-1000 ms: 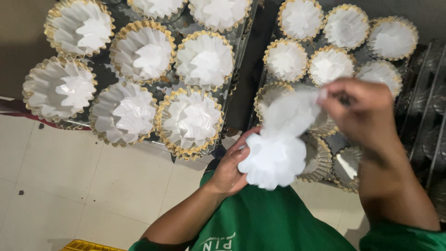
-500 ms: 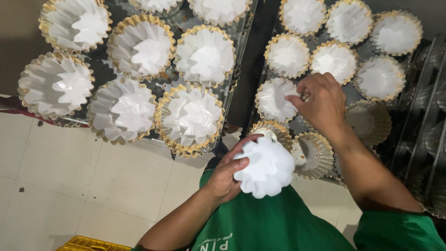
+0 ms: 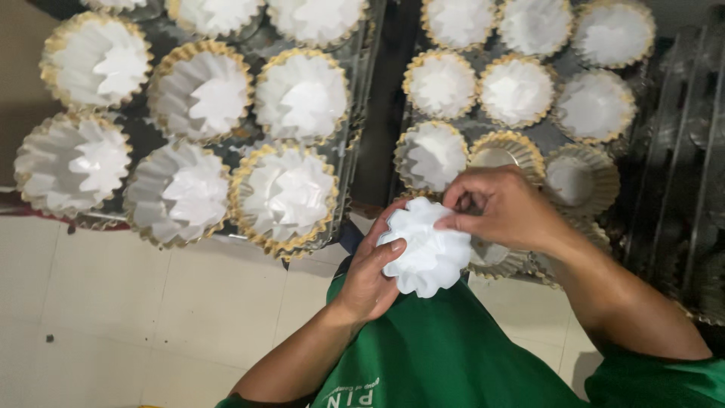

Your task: The person places white pleated paper liners into metal baking molds held in wire racks.

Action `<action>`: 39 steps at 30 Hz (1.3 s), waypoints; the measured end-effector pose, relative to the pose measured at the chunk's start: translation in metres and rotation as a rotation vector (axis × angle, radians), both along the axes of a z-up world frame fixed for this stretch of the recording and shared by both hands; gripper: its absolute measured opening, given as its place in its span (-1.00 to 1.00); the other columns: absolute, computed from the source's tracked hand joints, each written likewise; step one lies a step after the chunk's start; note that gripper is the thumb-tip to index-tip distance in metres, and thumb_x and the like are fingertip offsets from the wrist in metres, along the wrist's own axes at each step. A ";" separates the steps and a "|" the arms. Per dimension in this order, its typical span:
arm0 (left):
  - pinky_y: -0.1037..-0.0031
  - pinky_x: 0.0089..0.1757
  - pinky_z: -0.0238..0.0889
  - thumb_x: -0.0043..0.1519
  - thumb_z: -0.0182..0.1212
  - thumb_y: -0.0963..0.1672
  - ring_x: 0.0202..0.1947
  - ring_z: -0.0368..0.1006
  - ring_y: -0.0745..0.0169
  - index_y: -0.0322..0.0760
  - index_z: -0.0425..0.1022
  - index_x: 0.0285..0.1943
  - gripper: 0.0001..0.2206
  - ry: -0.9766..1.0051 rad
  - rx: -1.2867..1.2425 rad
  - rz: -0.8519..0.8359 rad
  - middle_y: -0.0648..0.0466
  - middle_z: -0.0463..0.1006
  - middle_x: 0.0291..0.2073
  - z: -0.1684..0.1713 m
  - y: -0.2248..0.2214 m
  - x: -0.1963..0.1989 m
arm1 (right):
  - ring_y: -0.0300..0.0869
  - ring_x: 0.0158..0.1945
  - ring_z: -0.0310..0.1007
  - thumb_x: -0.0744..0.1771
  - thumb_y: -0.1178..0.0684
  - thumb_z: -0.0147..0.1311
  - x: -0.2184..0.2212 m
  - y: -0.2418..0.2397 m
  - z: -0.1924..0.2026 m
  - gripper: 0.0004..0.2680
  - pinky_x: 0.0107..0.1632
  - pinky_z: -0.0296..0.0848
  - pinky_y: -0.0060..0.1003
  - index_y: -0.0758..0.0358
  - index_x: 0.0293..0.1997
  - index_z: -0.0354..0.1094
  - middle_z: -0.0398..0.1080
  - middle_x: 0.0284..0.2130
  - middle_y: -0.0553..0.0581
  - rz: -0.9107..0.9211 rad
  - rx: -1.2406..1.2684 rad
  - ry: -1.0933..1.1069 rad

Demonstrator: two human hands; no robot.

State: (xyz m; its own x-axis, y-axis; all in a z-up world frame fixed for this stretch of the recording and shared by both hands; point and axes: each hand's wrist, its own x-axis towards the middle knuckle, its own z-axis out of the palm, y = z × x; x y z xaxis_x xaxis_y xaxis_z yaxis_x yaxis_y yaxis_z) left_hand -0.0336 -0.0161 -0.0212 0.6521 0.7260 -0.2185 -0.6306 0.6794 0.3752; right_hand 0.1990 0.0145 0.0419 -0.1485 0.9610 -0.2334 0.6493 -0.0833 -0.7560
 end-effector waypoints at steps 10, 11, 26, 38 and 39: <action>0.19 0.29 0.17 0.28 0.21 -0.13 0.36 0.25 0.02 -0.27 0.06 0.56 -0.36 0.006 0.043 -0.053 -0.07 0.28 0.33 0.001 -0.009 0.020 | -0.27 -0.45 0.53 0.33 0.12 0.15 0.050 -0.029 0.019 -0.87 -0.41 0.51 -0.35 0.19 -0.10 0.60 0.61 -0.38 0.07 0.087 0.132 -0.036; 0.20 0.30 0.17 0.28 0.21 -0.13 0.37 0.25 0.03 -0.29 0.06 0.56 -0.36 0.006 0.049 -0.055 -0.07 0.28 0.34 0.001 -0.011 0.021 | -0.27 -0.45 0.53 0.33 0.12 0.15 0.060 -0.031 0.020 -0.87 -0.41 0.51 -0.35 0.19 -0.10 0.60 0.61 -0.38 0.07 0.085 0.133 -0.036; 0.16 0.26 0.20 0.23 0.26 -0.13 0.33 0.28 -0.03 -0.25 0.06 0.55 -0.32 0.033 0.002 -0.090 -0.09 0.31 0.31 0.010 -0.025 0.028 | 0.05 -0.06 0.43 0.17 0.10 0.50 0.107 -0.013 -0.066 -0.81 -0.11 0.44 -0.10 0.18 -0.50 0.45 0.50 -0.21 0.12 -0.254 0.604 -0.594; 0.18 0.30 0.16 0.24 0.24 -0.15 0.36 0.26 0.00 -0.25 0.05 0.57 -0.32 0.025 0.035 -0.058 -0.07 0.30 0.33 0.007 -0.020 0.032 | -0.01 -0.07 0.41 0.17 0.01 0.51 0.077 -0.010 -0.036 -0.79 -0.07 0.44 -0.13 0.17 -0.37 0.49 0.48 -0.18 0.10 -0.143 0.714 -0.753; 0.18 0.30 0.16 0.24 0.24 -0.15 0.36 0.26 0.00 -0.25 0.05 0.57 -0.32 0.030 0.027 -0.054 -0.07 0.30 0.33 0.006 -0.021 0.031 | -0.14 -0.17 0.47 0.29 0.03 0.38 0.073 -0.017 -0.029 -0.88 -0.12 0.45 -0.23 0.18 -0.28 0.52 0.51 -0.24 0.06 -0.174 0.513 -0.453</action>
